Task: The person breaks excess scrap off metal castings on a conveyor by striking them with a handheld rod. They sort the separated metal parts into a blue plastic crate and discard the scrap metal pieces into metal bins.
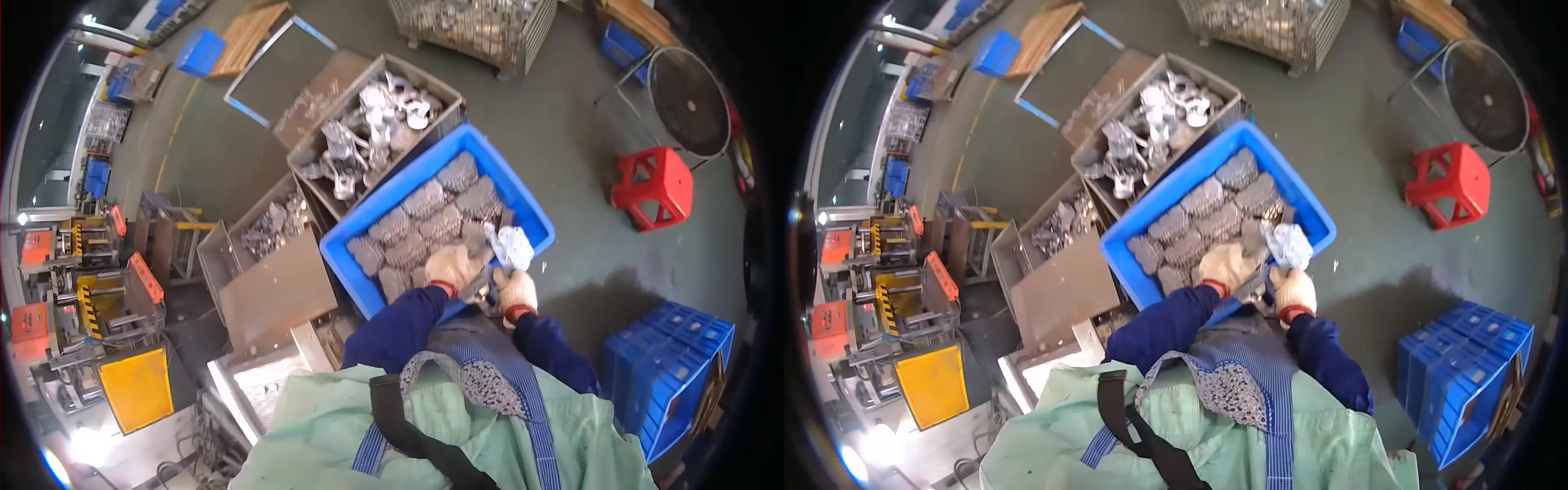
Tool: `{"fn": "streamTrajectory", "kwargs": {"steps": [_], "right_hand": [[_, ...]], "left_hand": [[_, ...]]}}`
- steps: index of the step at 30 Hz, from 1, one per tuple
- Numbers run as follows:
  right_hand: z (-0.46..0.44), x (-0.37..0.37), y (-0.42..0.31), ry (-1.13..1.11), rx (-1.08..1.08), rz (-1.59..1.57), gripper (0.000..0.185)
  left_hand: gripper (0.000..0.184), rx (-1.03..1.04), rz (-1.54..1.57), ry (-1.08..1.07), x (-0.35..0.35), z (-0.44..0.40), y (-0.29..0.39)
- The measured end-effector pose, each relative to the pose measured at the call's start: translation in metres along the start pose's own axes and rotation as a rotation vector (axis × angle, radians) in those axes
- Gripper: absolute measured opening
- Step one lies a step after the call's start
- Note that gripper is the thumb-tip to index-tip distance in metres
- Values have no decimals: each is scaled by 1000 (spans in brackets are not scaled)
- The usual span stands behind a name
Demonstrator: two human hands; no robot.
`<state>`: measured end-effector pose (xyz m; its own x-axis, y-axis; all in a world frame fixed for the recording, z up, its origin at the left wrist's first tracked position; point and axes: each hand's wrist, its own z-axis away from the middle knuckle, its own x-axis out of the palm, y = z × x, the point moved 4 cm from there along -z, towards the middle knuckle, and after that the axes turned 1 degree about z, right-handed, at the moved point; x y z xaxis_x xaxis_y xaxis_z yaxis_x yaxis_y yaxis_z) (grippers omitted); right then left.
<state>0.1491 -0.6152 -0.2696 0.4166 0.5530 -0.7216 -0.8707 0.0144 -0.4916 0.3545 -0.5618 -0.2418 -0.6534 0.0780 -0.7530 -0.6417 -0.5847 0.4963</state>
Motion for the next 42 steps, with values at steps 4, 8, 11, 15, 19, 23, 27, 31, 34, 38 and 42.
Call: {"fn": "streamTrajectory", "kwargs": {"steps": [4, 8, 11, 15, 19, 23, 27, 31, 34, 38, 42], "right_hand": [[3, -1, 4, -3, 2, 46, 68], [2, 0, 4, -15, -28, 21, 68], [-2, 18, 21, -134, 65, -81, 69], [-9, 6, 12, 1, -152, -59, 72], [0, -21, 21, -216, 95, -121, 74], [-11, -63, -28, -291, 9, -371, 55], [-61, -91, -138, -239, -253, -189, 46], [-153, -86, -267, 0, -620, -119, 39], [-217, -71, -357, 225, -789, 81, 31], [-306, -34, -439, 330, -878, 342, 29], [-349, -1, -446, 166, -689, 453, 38]], "left_hand": [[80, 53, 62, 24, 11, 0, -8], [75, 33, -10, 17, 7, 3, -5], [72, 282, -54, -59, 0, 2, -3], [73, 202, 120, 416, 31, -8, -59], [80, -258, 386, 187, -11, 41, -72], [77, -308, 516, 303, -34, 61, -123], [69, -317, 645, 456, -50, 99, -154], [59, -634, 901, 552, -52, 152, -173], [56, -784, 1097, 677, -49, 187, -161], [57, -979, 1029, 698, -41, 229, -156], [62, -1007, 850, 770, -28, 249, -157]]}}
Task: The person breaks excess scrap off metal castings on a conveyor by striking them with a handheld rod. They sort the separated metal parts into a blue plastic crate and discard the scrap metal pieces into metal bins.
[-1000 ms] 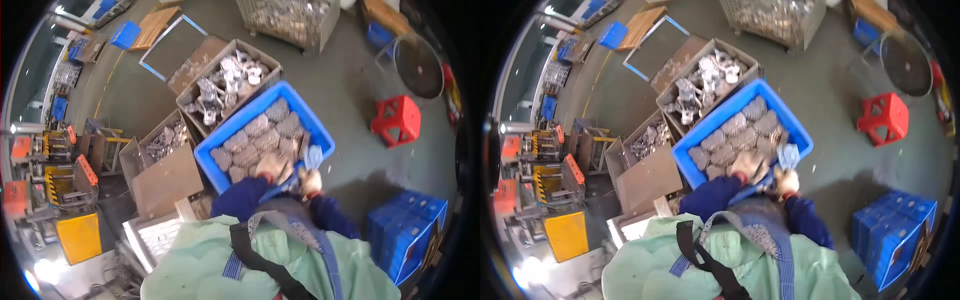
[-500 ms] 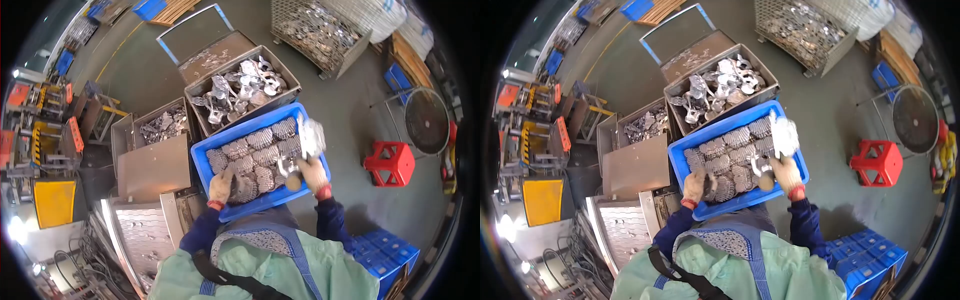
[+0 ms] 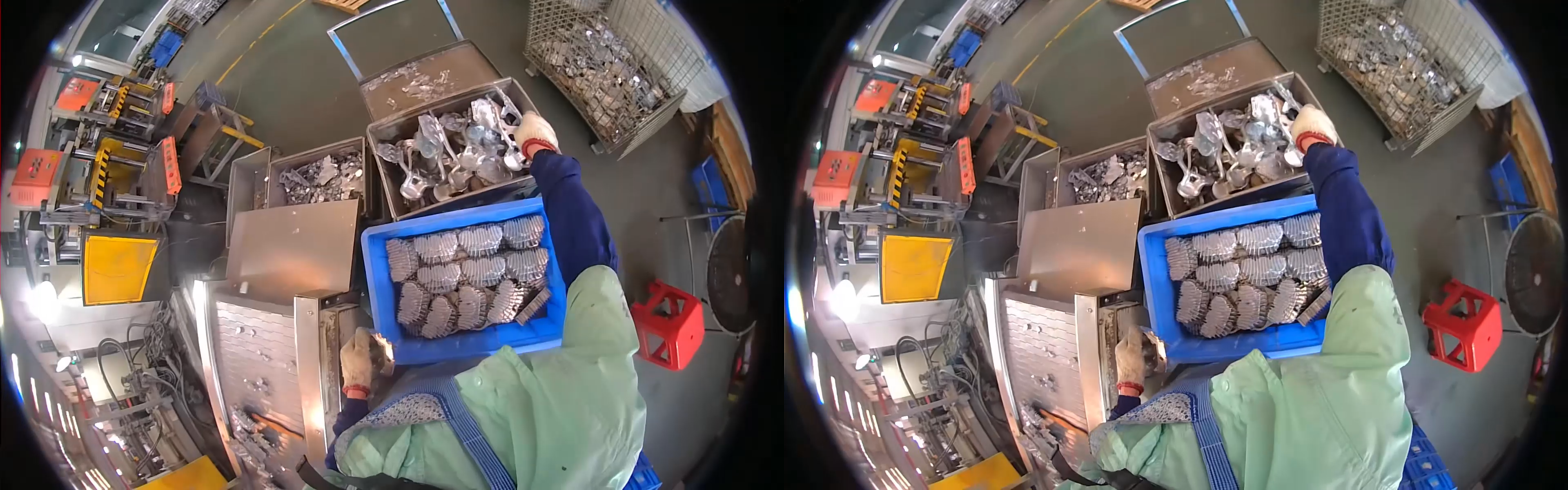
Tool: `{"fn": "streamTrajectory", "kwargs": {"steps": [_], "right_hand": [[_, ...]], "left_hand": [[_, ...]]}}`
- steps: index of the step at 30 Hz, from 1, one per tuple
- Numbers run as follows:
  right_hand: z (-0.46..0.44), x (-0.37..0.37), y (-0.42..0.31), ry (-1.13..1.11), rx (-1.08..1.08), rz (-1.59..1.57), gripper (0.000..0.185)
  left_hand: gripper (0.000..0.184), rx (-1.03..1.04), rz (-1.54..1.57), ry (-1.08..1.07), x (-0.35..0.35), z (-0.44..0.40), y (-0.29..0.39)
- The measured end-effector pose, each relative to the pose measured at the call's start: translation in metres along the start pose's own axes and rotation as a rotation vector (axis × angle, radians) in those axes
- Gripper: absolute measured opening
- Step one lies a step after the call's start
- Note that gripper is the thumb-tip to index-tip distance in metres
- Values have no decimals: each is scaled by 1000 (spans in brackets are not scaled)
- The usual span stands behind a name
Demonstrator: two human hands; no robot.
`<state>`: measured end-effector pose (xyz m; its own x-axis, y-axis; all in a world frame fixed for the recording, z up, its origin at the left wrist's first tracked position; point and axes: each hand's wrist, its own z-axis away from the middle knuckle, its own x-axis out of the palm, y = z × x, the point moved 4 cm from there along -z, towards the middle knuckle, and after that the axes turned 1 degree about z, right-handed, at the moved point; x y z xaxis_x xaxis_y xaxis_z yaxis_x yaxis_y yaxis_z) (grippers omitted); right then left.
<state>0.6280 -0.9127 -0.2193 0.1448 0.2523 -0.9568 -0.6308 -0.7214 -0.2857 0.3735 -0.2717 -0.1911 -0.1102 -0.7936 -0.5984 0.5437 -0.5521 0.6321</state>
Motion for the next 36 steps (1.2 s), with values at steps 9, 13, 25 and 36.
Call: {"fn": "streamTrajectory", "kwargs": {"steps": [9, 13, 25, 36], "right_hand": [[328, 29, -63, -207, -502, -695, 64], [447, 17, -72, -611, -730, -785, 79], [464, 1, -18, -416, -745, -720, 62], [416, 123, 61, -414, 745, -1621, 57]], "left_hand": [[48, -210, 353, -212, 41, 5, 28], [48, -262, 490, -325, 73, 4, 37], [69, -271, 391, -927, 122, 17, 37], [73, -202, 566, -617, 83, 10, -23]]}}
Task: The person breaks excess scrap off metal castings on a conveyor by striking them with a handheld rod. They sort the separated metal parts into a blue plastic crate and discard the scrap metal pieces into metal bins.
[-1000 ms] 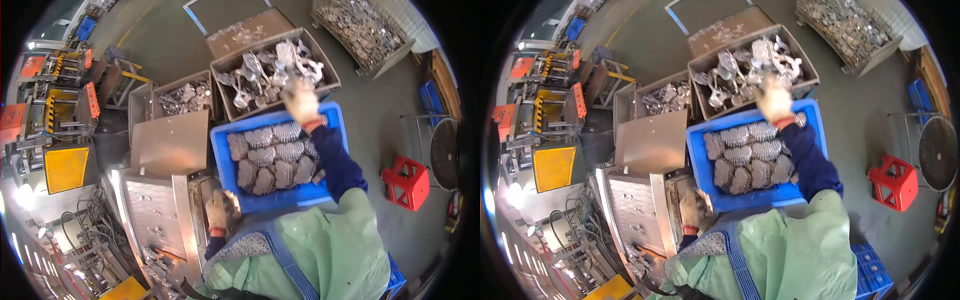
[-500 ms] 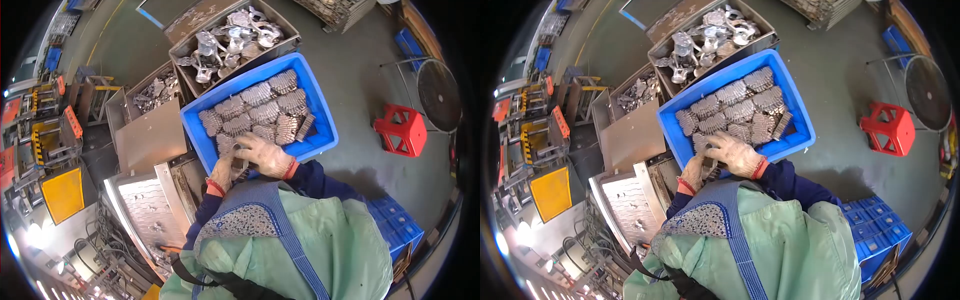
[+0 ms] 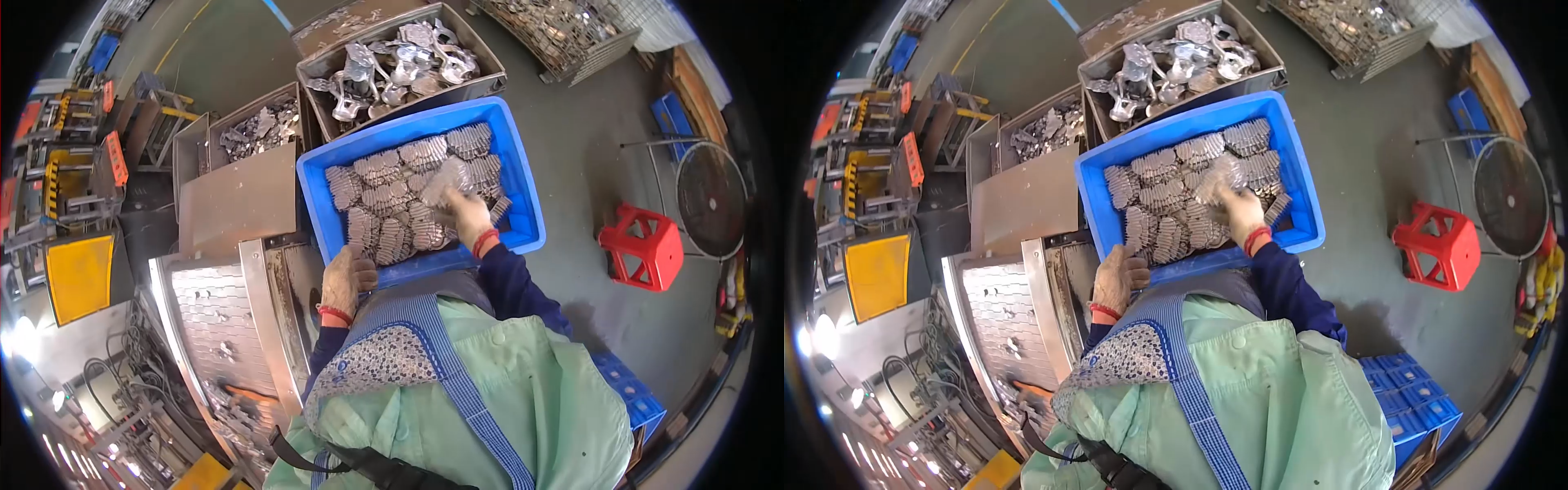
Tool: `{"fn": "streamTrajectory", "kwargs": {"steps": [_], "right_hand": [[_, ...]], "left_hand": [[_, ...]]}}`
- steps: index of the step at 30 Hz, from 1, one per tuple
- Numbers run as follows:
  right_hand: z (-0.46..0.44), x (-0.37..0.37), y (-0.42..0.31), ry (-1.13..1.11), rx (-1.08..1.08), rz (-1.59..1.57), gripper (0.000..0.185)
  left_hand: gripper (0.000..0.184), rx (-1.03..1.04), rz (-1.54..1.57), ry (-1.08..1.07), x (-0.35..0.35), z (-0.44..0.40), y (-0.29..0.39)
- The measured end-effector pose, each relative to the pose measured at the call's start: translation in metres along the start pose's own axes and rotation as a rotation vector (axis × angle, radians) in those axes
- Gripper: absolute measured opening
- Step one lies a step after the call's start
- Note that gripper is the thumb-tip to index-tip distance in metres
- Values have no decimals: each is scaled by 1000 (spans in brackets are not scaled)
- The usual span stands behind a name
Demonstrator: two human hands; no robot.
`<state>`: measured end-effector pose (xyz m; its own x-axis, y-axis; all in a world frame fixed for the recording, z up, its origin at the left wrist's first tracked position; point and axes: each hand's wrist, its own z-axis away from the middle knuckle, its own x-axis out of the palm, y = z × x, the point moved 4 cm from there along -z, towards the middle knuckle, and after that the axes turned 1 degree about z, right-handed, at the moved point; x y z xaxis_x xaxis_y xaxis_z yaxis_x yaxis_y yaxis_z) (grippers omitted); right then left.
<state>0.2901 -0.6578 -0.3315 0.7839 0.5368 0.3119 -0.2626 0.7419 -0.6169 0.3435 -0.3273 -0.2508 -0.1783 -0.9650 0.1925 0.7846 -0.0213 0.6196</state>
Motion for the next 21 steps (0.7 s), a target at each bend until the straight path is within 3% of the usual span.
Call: {"fn": "streamTrajectory", "kwargs": {"steps": [1, 4, 7, 10, 11, 14, 18, 21], "right_hand": [[-17, -8, -1, -10, 54, -80, 64], [-53, -10, -28, -106, 31, -278, 55], [-108, -15, -44, -76, -10, -424, 41], [-136, -14, -60, -146, 73, -641, 35], [-144, -13, -65, -111, -20, -601, 39], [-164, -15, -61, -24, -87, -315, 47], [-140, -18, -71, 217, -765, 1177, 55], [-100, -4, -79, 260, -834, 1281, 58]], "left_hand": [[61, 4, 33, 43, -4, 5, -7], [65, -69, 86, 107, -4, 19, -25], [96, -58, 130, 62, -7, 28, -32], [71, -21, 102, 157, -14, 33, -34], [70, -7, 111, 165, -15, 35, -35], [69, 23, 121, 183, -13, 42, -34], [67, 29, 131, 172, -12, 45, -35], [66, 27, 131, 200, -7, 50, -34]]}}
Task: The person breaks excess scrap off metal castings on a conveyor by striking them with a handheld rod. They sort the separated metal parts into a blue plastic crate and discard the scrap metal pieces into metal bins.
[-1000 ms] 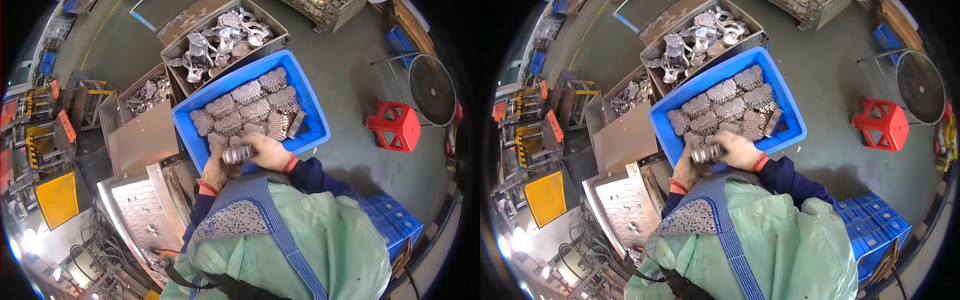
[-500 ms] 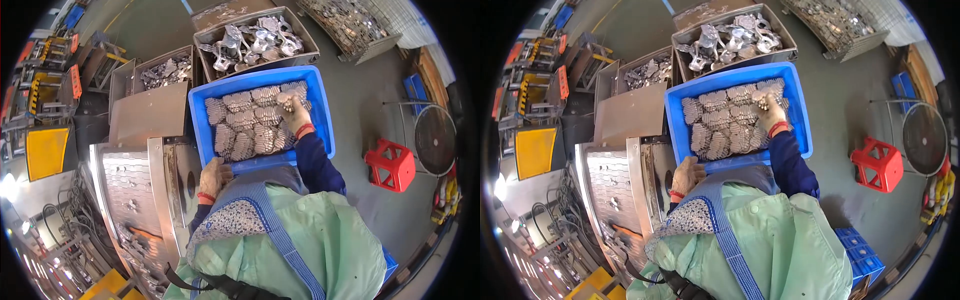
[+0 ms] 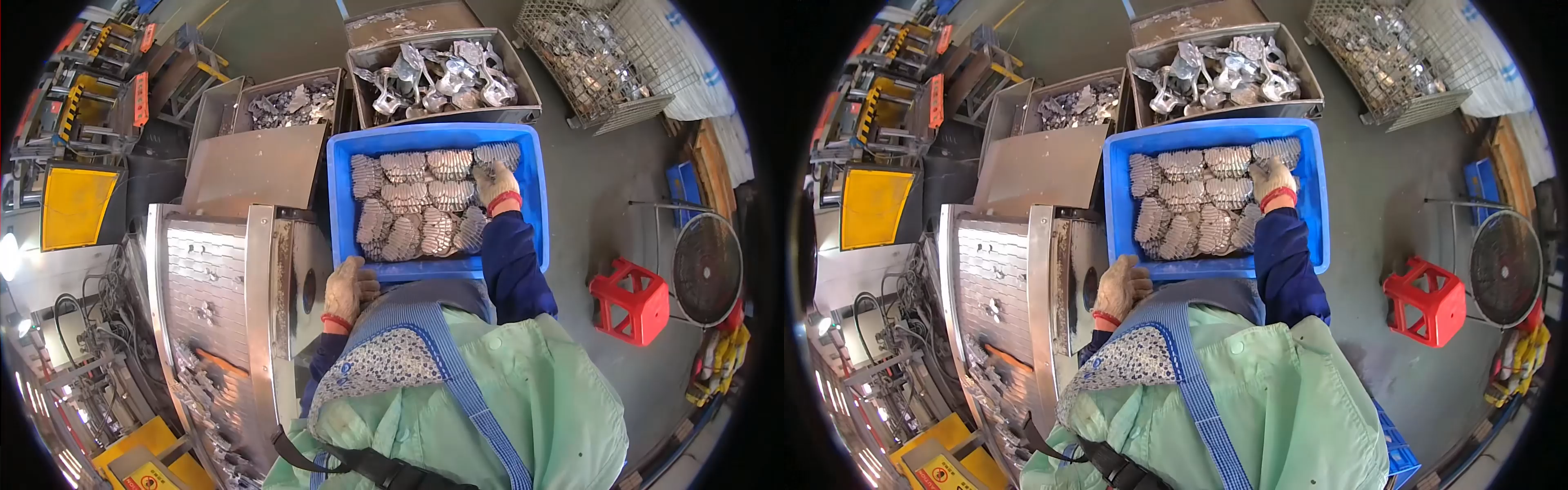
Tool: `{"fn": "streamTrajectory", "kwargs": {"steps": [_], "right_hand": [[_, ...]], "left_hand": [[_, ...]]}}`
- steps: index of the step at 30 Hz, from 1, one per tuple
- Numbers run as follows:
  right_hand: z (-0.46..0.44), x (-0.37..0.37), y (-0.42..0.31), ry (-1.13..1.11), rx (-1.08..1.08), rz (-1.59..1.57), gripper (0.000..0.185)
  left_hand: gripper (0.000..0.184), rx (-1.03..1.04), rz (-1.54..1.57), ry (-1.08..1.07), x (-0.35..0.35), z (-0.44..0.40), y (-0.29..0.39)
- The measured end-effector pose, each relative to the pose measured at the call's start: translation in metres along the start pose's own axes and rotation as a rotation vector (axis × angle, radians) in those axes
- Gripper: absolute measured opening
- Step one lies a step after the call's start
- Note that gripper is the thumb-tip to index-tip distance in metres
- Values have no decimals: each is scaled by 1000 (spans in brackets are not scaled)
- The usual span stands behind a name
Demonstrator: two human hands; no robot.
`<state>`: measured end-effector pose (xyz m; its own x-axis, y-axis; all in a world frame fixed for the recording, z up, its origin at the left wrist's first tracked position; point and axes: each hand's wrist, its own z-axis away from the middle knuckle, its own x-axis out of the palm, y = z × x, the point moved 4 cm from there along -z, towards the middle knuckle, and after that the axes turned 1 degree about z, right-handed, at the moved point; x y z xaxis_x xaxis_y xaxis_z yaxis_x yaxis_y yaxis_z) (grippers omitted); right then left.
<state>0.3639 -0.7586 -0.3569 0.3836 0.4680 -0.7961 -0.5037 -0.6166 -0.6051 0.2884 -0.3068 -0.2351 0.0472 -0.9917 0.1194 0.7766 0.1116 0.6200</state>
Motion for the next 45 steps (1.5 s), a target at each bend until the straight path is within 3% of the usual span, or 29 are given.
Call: {"fn": "streamTrajectory", "kwargs": {"steps": [4, 7, 10, 11, 12, 14, 17, 19, 21, 23, 24, 26, 27, 29, 30, 33, 34, 36, 37, 38, 39, 41, 45], "right_hand": [[-2, -33, -34, -167, 214, -205, 60], [-11, 0, -7, 58, 166, -226, 61], [-2, -1, -2, 58, 126, -202, 56], [0, -14, -15, 8, 83, -107, 59], [-10, -11, 9, -77, -23, -8, 57], [24, -59, -85, -202, 162, 385, 45], [-14, 20, 27, -288, -575, 523, 46], [12, 19, -2, -400, -361, -146, 47], [38, 78, -52, -615, -247, -631, 47], [85, 141, -43, -819, -99, -1031, 47], [104, 157, -38, -901, -19, -1231, 47], [188, 114, -148, -911, 610, -1492, 40], [222, 111, -201, -1028, 452, -1552, 30], [288, 104, -296, -1022, 422, -1364, 17], [319, 96, -335, -1004, 401, -1306, 20], [384, 100, -383, -1055, 135, -1087, 44], [406, 105, -390, -1039, 156, -1065, 48], [437, 106, -400, -1057, 180, -1003, 56], [447, 112, -396, -1121, 169, -986, 57], [454, 112, -397, -1129, 198, -970, 58], [459, 116, -400, -1161, 220, -958, 60], [464, 128, -401, -1191, 235, -962, 62], [482, 146, -424, -1278, 180, -874, 65]], "left_hand": [[63, -6, -22, 13, 2, 14, -1], [58, -3, -36, -2, -6, 21, -7], [56, -53, -84, 77, -6, 23, -2], [47, 189, -239, -68, -16, 19, -5], [46, 80, -106, -46, -24, 20, -7], [50, 174, -211, -6, -38, 19, 0], [49, 288, -108, 69, -57, 50, 39], [44, 477, -247, 209, -100, 62, 54], [39, 840, -597, 822, -189, 73, 45], [40, 600, -508, 946, -258, 100, 52], [45, 636, -549, 1094, -307, 91, 34], [60, 433, -823, 1339, -379, 131, 44], [63, 307, -795, 1341, -409, 144, 44], [68, 136, -786, 1305, -471, 156, 33], [63, 191, -1031, 1515, -483, 163, 26], [64, 183, -1083, 1492, -547, 149, -10], [67, 69, -885, 1492, -573, 132, -26], [64, 243, -1082, 1509, -574, 144, -28], [60, 129, -999, 1393, -571, 151, -18], [55, 169, -1008, 1444, -572, 155, -15], [53, 81, -980, 1314, -561, 176, 7], [46, 200, -1109, 1314, -585, 187, 14], [32, 478, -965, 1440, -611, 239, 39]]}}
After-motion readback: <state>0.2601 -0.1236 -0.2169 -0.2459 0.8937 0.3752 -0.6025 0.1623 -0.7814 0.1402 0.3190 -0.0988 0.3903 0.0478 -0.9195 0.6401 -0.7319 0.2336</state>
